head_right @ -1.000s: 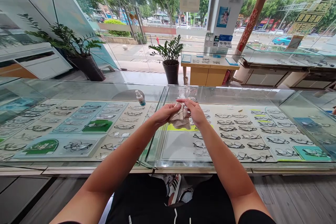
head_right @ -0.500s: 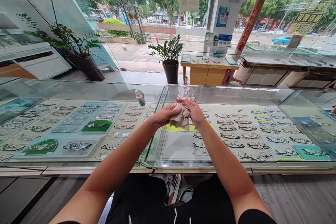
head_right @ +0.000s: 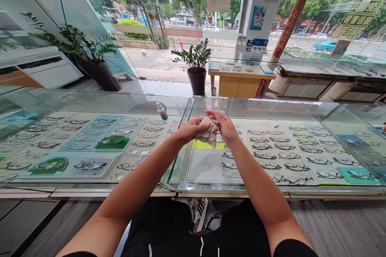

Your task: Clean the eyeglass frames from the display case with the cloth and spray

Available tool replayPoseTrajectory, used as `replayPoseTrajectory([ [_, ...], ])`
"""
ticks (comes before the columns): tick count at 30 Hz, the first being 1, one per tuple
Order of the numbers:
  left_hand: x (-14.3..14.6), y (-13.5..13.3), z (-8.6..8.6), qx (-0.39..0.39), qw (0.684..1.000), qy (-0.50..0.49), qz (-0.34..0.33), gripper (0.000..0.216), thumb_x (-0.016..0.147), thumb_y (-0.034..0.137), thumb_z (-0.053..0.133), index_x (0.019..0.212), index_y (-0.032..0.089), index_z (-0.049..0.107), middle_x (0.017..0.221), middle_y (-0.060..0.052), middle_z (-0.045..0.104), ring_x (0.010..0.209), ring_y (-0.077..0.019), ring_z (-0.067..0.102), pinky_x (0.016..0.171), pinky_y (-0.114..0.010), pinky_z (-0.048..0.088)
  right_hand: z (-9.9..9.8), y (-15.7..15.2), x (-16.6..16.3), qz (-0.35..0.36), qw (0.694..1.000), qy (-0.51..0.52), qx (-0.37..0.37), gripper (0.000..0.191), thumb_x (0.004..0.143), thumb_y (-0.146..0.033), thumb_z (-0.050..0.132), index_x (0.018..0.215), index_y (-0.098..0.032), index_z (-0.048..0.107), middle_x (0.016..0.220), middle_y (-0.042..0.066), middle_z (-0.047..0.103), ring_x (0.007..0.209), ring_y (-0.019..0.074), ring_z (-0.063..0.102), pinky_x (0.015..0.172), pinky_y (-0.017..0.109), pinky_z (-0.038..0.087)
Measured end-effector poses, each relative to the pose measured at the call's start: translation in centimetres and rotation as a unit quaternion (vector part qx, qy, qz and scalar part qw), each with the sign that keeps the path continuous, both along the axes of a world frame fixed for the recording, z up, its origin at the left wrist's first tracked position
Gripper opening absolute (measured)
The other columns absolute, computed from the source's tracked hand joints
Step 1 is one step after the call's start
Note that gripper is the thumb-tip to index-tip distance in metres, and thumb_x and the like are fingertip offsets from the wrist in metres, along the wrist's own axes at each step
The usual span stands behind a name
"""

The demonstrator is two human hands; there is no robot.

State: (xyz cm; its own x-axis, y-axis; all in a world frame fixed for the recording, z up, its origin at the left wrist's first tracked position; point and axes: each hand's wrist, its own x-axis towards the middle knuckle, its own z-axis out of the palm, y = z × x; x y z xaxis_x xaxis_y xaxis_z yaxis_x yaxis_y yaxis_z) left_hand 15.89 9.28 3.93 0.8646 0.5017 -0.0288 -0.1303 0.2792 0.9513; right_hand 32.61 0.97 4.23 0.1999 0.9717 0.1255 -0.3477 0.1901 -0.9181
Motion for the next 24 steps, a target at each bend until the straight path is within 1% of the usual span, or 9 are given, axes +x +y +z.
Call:
replayPoseTrajectory([
  [4,0.1,-0.2,0.2,-0.003,1.0,0.003,0.015,0.058,0.074,0.05,0.102,0.11,0.011,0.079,0.099,-0.011,0.081,0.084,-0.0189,0.075,0.082,-0.03,0.058,0.1,0.0,-0.1,-0.023,1.0,-0.003,0.021,0.044,0.086,-0.064,0.085,0.11,-0.027,0.089,0.11,0.005,0.082,0.097,0.0211,0.069,0.082,0.032,0.056],
  [8,0.3,-0.4,0.0,0.002,1.0,-0.002,0.019,0.059,0.072,0.048,0.103,0.11,0.011,0.077,0.099,-0.01,0.08,0.083,-0.0196,0.076,0.082,-0.032,0.059,0.0,0.0,-0.6,-0.035,0.999,-0.001,0.017,0.05,0.084,-0.068,0.085,0.113,-0.027,0.089,0.105,0.005,0.081,0.093,0.0215,0.07,0.083,0.034,0.058],
  [11,0.5,-0.5,-0.1,0.009,1.0,-0.011,0.024,0.059,0.073,0.047,0.102,0.113,0.012,0.076,0.098,-0.01,0.079,0.082,-0.0191,0.075,0.081,-0.032,0.058,-0.2,0.0,-0.8,-0.037,0.999,0.004,0.017,0.052,0.084,-0.069,0.086,0.115,-0.027,0.089,0.105,0.005,0.082,0.09,0.0204,0.07,0.081,0.033,0.058],
  [13,0.6,-0.6,-0.3,0.012,0.999,-0.015,0.031,0.059,0.074,0.046,0.102,0.114,0.013,0.076,0.099,-0.01,0.08,0.083,-0.0191,0.075,0.081,-0.032,0.057,-0.3,0.0,-0.9,-0.04,0.999,0.0,0.019,0.051,0.086,-0.069,0.084,0.116,-0.028,0.088,0.105,0.004,0.082,0.089,0.0195,0.07,0.08,0.032,0.058],
  [19,0.8,-0.9,-0.3,0.03,0.998,-0.005,0.059,0.063,0.075,0.05,0.1,0.12,0.014,0.075,0.098,-0.008,0.078,0.083,-0.0187,0.074,0.079,-0.031,0.055,-0.7,0.1,-1.1,-0.057,0.998,-0.012,0.023,0.049,0.089,-0.068,0.081,0.118,-0.029,0.089,0.109,0.005,0.083,0.093,0.0201,0.069,0.084,0.032,0.057],
  [21,0.8,-0.9,-0.3,0.037,0.997,0.014,0.065,0.062,0.075,0.054,0.098,0.117,0.015,0.075,0.099,-0.008,0.078,0.084,-0.0191,0.073,0.078,-0.031,0.054,-0.9,0.2,-1.1,-0.065,0.997,-0.018,0.024,0.049,0.091,-0.068,0.08,0.118,-0.028,0.089,0.112,0.005,0.083,0.097,0.0214,0.069,0.087,0.033,0.057],
  [24,0.7,-0.9,-0.3,0.051,0.994,0.057,0.074,0.06,0.074,0.06,0.097,0.106,0.014,0.075,0.093,-0.007,0.077,0.079,-0.0179,0.07,0.074,-0.03,0.05,-1.0,0.2,-1.0,-0.074,0.997,-0.03,0.025,0.047,0.093,-0.066,0.077,0.12,-0.029,0.088,0.117,0.005,0.082,0.101,0.0215,0.068,0.09,0.033,0.056],
])
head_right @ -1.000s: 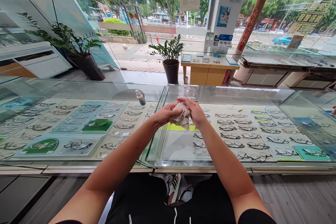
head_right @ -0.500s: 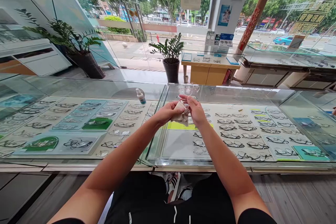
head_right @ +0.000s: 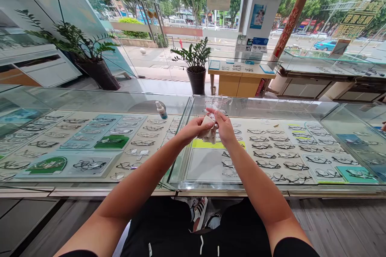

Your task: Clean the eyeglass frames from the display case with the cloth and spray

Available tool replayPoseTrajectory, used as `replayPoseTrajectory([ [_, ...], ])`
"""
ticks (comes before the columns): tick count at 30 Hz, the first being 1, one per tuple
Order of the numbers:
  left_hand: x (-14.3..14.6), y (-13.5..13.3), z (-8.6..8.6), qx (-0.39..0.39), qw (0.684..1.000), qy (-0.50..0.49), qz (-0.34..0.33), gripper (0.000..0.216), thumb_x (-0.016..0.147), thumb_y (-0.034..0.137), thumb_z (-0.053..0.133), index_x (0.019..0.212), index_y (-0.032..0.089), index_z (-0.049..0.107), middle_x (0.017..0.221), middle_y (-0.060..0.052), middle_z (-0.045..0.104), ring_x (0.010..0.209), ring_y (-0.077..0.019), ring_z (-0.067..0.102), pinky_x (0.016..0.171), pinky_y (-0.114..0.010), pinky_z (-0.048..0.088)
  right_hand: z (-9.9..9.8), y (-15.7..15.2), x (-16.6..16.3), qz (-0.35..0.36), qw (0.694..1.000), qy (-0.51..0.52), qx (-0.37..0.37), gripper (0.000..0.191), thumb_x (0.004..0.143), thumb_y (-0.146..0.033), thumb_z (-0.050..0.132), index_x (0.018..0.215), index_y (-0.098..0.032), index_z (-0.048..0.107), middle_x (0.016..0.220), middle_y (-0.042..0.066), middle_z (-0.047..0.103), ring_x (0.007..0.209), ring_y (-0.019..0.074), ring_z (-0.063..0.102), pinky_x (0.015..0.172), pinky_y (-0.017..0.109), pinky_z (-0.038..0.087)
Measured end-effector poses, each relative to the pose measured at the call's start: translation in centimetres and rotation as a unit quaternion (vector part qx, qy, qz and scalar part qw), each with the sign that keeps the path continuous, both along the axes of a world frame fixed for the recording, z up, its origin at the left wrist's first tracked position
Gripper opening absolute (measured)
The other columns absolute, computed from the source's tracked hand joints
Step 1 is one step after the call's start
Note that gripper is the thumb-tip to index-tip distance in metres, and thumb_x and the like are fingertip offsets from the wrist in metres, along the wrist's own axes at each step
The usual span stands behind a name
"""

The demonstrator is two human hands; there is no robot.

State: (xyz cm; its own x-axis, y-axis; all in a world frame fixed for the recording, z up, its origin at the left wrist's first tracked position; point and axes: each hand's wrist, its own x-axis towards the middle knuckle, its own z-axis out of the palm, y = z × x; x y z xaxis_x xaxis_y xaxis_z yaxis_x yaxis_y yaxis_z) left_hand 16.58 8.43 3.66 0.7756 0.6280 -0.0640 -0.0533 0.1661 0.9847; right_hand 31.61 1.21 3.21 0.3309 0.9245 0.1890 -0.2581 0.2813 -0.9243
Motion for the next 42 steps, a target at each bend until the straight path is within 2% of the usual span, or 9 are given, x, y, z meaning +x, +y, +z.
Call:
replayPoseTrajectory([
  [4,0.0,0.0,0.0,-0.002,1.0,0.003,-0.016,0.062,0.073,0.065,0.097,0.096,0.012,0.075,0.088,-0.008,0.076,0.075,-0.017,0.068,0.073,-0.03,0.049,0.0,0.0,0.1,-0.001,1.0,-0.005,-0.005,0.047,0.094,-0.066,0.076,0.121,-0.03,0.088,0.116,0.005,0.081,0.097,0.02,0.066,0.087,0.031,0.055],
  [7,0.0,-0.2,0.2,-0.023,0.999,-0.028,-0.03,0.061,0.07,0.061,0.1,0.098,0.011,0.077,0.091,-0.009,0.077,0.078,-0.0173,0.069,0.077,-0.031,0.051,0.1,-0.1,0.0,-0.001,1.0,-0.003,-0.009,0.048,0.094,-0.067,0.076,0.121,-0.03,0.088,0.114,0.005,0.081,0.097,0.0201,0.066,0.086,0.031,0.055],
  [15,-0.1,-0.3,0.6,-0.035,0.997,-0.062,-0.038,0.063,0.068,0.054,0.104,0.104,0.011,0.076,0.092,-0.008,0.076,0.075,-0.0142,0.067,0.072,-0.027,0.049,0.1,0.0,-0.1,-0.008,1.0,-0.004,0.001,0.054,0.091,-0.071,0.077,0.123,-0.027,0.087,0.112,0.006,0.081,0.093,0.0203,0.066,0.08,0.032,0.055],
  [20,0.1,-0.5,0.4,0.0,0.997,-0.072,-0.038,0.059,0.075,0.057,0.1,0.106,0.013,0.075,0.097,-0.008,0.077,0.077,-0.0148,0.068,0.072,-0.028,0.051,0.1,-0.1,-0.2,-0.014,0.999,-0.031,-0.013,0.061,0.093,-0.075,0.073,0.129,-0.028,0.085,0.109,0.005,0.079,0.068,0.0139,0.05,0.056,0.03,0.037],
  [25,0.6,-0.8,-0.1,0.007,0.996,-0.089,-0.017,0.059,0.077,0.059,0.097,0.106,0.015,0.072,0.093,-0.006,0.077,0.079,-0.016,0.07,0.074,-0.028,0.053,0.2,-0.3,-0.6,-0.021,0.999,-0.034,-0.008,0.06,0.093,-0.075,0.072,0.128,-0.029,0.086,0.106,0.004,0.076,0.063,0.0124,0.04,0.053,0.03,0.028],
  [32,0.8,-0.8,-0.1,0.017,0.996,-0.088,0.022,0.064,0.075,0.068,0.094,0.099,0.015,0.068,0.083,-0.004,0.076,0.071,-0.0146,0.068,0.067,-0.025,0.051,0.6,-0.8,-1.1,-0.001,0.999,-0.048,0.003,0.06,0.095,-0.076,0.069,0.129,-0.03,0.086,0.108,0.004,0.076,0.063,0.0123,0.042,0.056,0.03,0.037],
  [36,0.8,-0.9,0.3,0.026,0.996,-0.079,0.035,0.064,0.078,0.074,0.087,0.091,0.016,0.064,0.071,-0.001,0.07,0.059,-0.0122,0.061,0.057,-0.024,0.046,0.6,-1.0,-1.3,0.017,0.997,-0.062,0.029,0.057,0.099,-0.074,0.066,0.129,-0.03,0.086,0.091,0.002,0.07,0.062,0.0123,0.047,0.062,0.031,0.045],
  [39,0.8,-0.9,0.3,0.034,0.995,-0.08,0.045,0.061,0.082,0.074,0.084,0.088,0.016,0.063,0.069,-0.002,0.069,0.057,-0.0118,0.06,0.055,-0.024,0.047,0.6,-1.1,-1.2,0.019,0.996,-0.079,0.029,0.06,0.099,-0.076,0.064,0.131,-0.029,0.085,0.082,0.001,0.066,0.066,0.0157,0.054,0.068,0.034,0.051],
  [42,0.9,-0.6,0.1,0.024,0.995,-0.085,0.05,0.06,0.084,0.073,0.082,0.09,0.016,0.065,0.07,-0.003,0.071,0.058,-0.0127,0.062,0.056,-0.024,0.048,0.9,-1.1,-1.1,-0.006,0.993,-0.112,0.022,0.064,0.097,-0.078,0.065,0.131,-0.028,0.085,0.078,0.002,0.067,0.08,0.0218,0.061,0.076,0.037,0.055],
])
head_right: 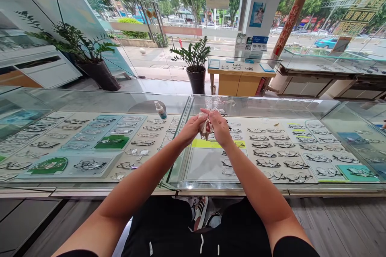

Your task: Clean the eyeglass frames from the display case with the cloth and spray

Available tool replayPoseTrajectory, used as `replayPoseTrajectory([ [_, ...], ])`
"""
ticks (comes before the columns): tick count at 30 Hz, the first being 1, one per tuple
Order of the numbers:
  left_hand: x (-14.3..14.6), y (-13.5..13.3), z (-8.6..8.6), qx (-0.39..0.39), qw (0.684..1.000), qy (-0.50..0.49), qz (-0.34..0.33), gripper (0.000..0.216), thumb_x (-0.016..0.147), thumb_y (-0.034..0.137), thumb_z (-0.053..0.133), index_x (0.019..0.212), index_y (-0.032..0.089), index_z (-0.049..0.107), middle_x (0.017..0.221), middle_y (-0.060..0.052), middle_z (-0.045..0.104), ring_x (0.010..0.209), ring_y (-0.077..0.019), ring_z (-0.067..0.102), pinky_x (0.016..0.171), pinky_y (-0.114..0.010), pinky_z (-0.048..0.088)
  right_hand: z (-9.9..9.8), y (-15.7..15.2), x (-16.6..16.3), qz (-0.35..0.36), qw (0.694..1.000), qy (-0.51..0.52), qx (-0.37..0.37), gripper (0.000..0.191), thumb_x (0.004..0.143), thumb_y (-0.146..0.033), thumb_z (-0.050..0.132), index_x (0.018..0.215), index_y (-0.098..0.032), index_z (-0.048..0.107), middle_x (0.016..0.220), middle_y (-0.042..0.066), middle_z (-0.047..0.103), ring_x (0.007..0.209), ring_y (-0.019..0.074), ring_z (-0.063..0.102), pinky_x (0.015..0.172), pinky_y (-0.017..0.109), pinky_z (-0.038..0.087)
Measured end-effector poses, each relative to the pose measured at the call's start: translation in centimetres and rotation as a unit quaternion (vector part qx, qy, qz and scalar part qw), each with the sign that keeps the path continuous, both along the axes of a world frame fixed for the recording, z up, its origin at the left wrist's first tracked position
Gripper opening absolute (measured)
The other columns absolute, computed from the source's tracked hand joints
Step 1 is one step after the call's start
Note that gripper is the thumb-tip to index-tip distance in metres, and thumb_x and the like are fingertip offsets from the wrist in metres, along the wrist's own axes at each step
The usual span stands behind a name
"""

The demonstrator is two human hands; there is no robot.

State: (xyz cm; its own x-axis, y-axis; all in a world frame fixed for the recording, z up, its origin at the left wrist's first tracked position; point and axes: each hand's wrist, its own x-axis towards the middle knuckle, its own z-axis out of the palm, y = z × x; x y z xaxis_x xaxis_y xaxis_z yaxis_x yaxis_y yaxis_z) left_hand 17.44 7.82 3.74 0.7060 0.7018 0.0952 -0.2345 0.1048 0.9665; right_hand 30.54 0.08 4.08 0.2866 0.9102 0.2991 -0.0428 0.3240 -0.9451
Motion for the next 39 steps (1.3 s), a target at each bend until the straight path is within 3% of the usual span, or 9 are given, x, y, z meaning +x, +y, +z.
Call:
replayPoseTrajectory([
  [4,-0.06,0.57,-0.46,-0.015,1.0,-0.025,-0.01,0.061,0.084,0.074,0.083,0.093,0.015,0.069,0.077,-0.005,0.074,0.065,-0.0145,0.066,0.063,-0.025,0.052,0.28,-0.1,0.25,-0.023,0.999,-0.026,0.023,0.057,0.099,-0.073,0.066,0.126,-0.028,0.087,0.09,0.005,0.073,0.096,0.0245,0.065,0.088,0.039,0.056],
  [10,-0.4,0.71,-0.57,-0.042,0.997,-0.048,-0.049,0.058,0.08,0.064,0.093,0.103,0.014,0.075,0.089,-0.005,0.075,0.076,-0.0144,0.067,0.071,-0.025,0.052,0.18,0.24,0.76,0.002,0.998,0.067,-0.003,0.048,0.098,-0.063,0.066,0.123,-0.028,0.087,0.117,0.006,0.081,0.091,0.0203,0.068,0.082,0.035,0.056],
  [15,-0.52,0.28,-0.22,-0.038,0.995,-0.042,-0.079,0.057,0.078,0.056,0.097,0.113,0.015,0.078,0.098,-0.006,0.077,0.083,-0.0165,0.07,0.077,-0.027,0.055,0.45,0.65,0.98,-0.002,0.992,0.126,-0.008,0.04,0.091,-0.056,0.074,0.109,-0.024,0.089,0.112,0.007,0.085,0.103,0.0261,0.074,0.096,0.039,0.058],
  [20,-0.61,0.09,-0.13,-0.035,0.995,-0.036,-0.083,0.06,0.075,0.05,0.1,0.118,0.015,0.076,0.099,-0.008,0.078,0.082,-0.0165,0.071,0.076,-0.027,0.055,0.4,0.71,1.02,0.015,0.987,0.16,-0.025,0.037,0.086,-0.054,0.079,0.105,-0.024,0.09,0.112,0.007,0.085,0.099,0.0243,0.072,0.085,0.035,0.058],
  [24,-0.39,0.13,-0.39,-0.041,0.996,-0.036,-0.067,0.064,0.076,0.051,0.1,0.122,0.014,0.073,0.096,-0.007,0.077,0.079,-0.0158,0.071,0.072,-0.026,0.054,0.16,0.56,0.72,0.003,0.994,0.1,-0.041,0.043,0.09,-0.059,0.076,0.112,-0.026,0.089,0.115,0.006,0.082,0.089,0.0207,0.066,0.073,0.033,0.052],
  [29,0.02,0.45,-0.74,-0.046,0.998,-0.04,-0.015,0.061,0.077,0.063,0.096,0.105,0.015,0.07,0.08,-0.001,0.071,0.065,-0.0123,0.063,0.059,-0.023,0.047,0.44,0.34,0.1,-0.013,1.0,-0.01,0.021,0.04,0.095,-0.063,0.072,0.086,-0.026,0.086,0.11,0.006,0.077,0.107,0.0239,0.065,0.098,0.038,0.052],
  [32,0.02,0.69,-0.78,-0.047,0.998,-0.051,-0.015,0.061,0.077,0.066,0.095,0.097,0.014,0.07,0.079,-0.002,0.071,0.067,-0.0115,0.061,0.062,-0.023,0.048,0.58,0.33,0.15,-0.014,0.999,-0.021,0.03,0.047,0.095,-0.065,0.072,0.07,-0.026,0.078,0.107,0.008,0.077,0.111,0.0257,0.064,0.1,0.039,0.052],
  [36,-0.15,0.91,-0.85,-0.052,0.997,-0.051,-0.011,0.06,0.078,0.065,0.095,0.099,0.014,0.072,0.083,-0.003,0.073,0.071,-0.0122,0.063,0.068,-0.024,0.05,0.3,0.46,0.63,-0.005,0.999,0.035,-0.003,0.041,0.093,-0.064,0.073,0.098,-0.027,0.089,0.11,0.007,0.079,0.098,0.0234,0.066,0.083,0.036,0.055],
  [39,-0.26,0.91,-0.88,-0.055,0.997,-0.047,-0.015,0.062,0.076,0.064,0.096,0.103,0.013,0.073,0.086,-0.003,0.074,0.072,-0.0131,0.065,0.069,-0.025,0.051,0.05,0.61,0.96,0.018,0.994,0.101,-0.028,0.043,0.092,-0.063,0.074,0.113,-0.028,0.09,0.118,0.006,0.083,0.099,0.0235,0.071,0.082,0.035,0.057],
])
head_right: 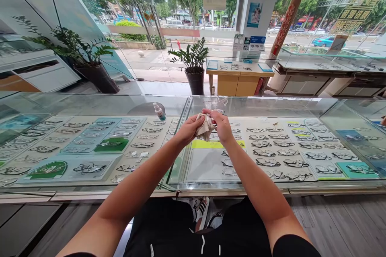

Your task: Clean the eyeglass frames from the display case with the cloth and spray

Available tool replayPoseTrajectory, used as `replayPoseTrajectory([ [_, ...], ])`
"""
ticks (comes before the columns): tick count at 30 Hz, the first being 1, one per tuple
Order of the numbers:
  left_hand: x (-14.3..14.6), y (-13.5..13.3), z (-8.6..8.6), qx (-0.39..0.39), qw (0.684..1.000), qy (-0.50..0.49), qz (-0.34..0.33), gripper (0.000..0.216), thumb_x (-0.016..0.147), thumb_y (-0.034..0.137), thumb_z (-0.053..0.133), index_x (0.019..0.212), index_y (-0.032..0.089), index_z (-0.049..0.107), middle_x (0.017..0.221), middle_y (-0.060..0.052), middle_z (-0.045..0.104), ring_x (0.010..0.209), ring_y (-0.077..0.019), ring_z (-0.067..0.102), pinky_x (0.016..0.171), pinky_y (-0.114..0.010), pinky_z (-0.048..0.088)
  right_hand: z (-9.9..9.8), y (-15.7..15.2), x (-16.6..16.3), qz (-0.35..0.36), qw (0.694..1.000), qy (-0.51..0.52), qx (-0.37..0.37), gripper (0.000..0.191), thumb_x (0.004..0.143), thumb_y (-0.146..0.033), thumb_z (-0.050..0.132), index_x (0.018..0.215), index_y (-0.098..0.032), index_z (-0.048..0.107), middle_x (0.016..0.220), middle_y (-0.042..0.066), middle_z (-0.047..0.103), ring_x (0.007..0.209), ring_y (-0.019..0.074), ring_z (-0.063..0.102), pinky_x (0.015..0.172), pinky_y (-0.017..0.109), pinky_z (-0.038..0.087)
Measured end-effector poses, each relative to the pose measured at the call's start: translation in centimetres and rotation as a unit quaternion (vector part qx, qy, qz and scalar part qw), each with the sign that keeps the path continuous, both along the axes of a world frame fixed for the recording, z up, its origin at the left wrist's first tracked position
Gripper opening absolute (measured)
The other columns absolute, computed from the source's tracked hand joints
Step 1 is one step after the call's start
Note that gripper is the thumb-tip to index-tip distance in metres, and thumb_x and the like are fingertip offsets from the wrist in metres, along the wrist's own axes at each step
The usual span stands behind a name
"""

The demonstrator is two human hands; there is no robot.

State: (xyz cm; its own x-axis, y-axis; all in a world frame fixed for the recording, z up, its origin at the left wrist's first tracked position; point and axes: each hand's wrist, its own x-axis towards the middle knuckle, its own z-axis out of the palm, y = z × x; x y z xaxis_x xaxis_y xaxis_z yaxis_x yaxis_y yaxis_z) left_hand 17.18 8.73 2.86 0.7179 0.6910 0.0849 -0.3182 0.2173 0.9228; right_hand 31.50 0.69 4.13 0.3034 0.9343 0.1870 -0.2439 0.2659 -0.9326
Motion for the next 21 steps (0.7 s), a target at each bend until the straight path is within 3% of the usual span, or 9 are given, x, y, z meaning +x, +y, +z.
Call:
replayPoseTrajectory([
  [4,-0.22,-0.28,0.27,0.01,0.999,0.004,-0.03,0.062,0.075,0.057,0.099,0.112,0.015,0.074,0.091,-0.004,0.075,0.074,-0.0143,0.068,0.07,-0.026,0.053,0.04,0.11,0.15,0.001,0.999,0.033,-0.005,0.04,0.088,-0.059,0.078,0.108,-0.027,0.091,0.116,0.006,0.086,0.103,0.0258,0.074,0.087,0.037,0.059],
  [10,-0.39,-0.73,0.83,0.023,0.999,0.004,-0.047,0.066,0.075,0.048,0.101,0.123,0.015,0.072,0.099,-0.007,0.077,0.08,-0.0156,0.072,0.071,-0.026,0.056,-0.05,0.11,0.13,-0.007,1.0,-0.002,-0.012,0.041,0.089,-0.06,0.078,0.109,-0.027,0.091,0.118,0.006,0.084,0.099,0.0238,0.07,0.078,0.034,0.055],
  [16,-0.1,-0.38,0.47,0.033,0.999,0.02,-0.029,0.061,0.079,0.056,0.097,0.113,0.012,0.074,0.09,-0.006,0.077,0.076,-0.0145,0.07,0.068,-0.024,0.054,-0.35,0.18,0.3,-0.027,0.992,-0.114,0.042,0.037,0.096,-0.057,0.073,0.112,-0.029,0.092,0.115,0.005,0.079,0.107,0.0234,0.068,0.098,0.038,0.053],
  [21,-0.02,-0.01,-0.02,0.033,0.999,0.011,-0.041,0.059,0.081,0.06,0.095,0.109,0.012,0.075,0.087,-0.006,0.077,0.073,-0.0147,0.069,0.067,-0.026,0.055,-0.33,0.28,0.32,-0.019,0.994,-0.094,0.045,0.035,0.096,-0.056,0.072,0.104,-0.028,0.092,0.12,0.005,0.08,0.117,0.0259,0.068,0.105,0.039,0.051],
])
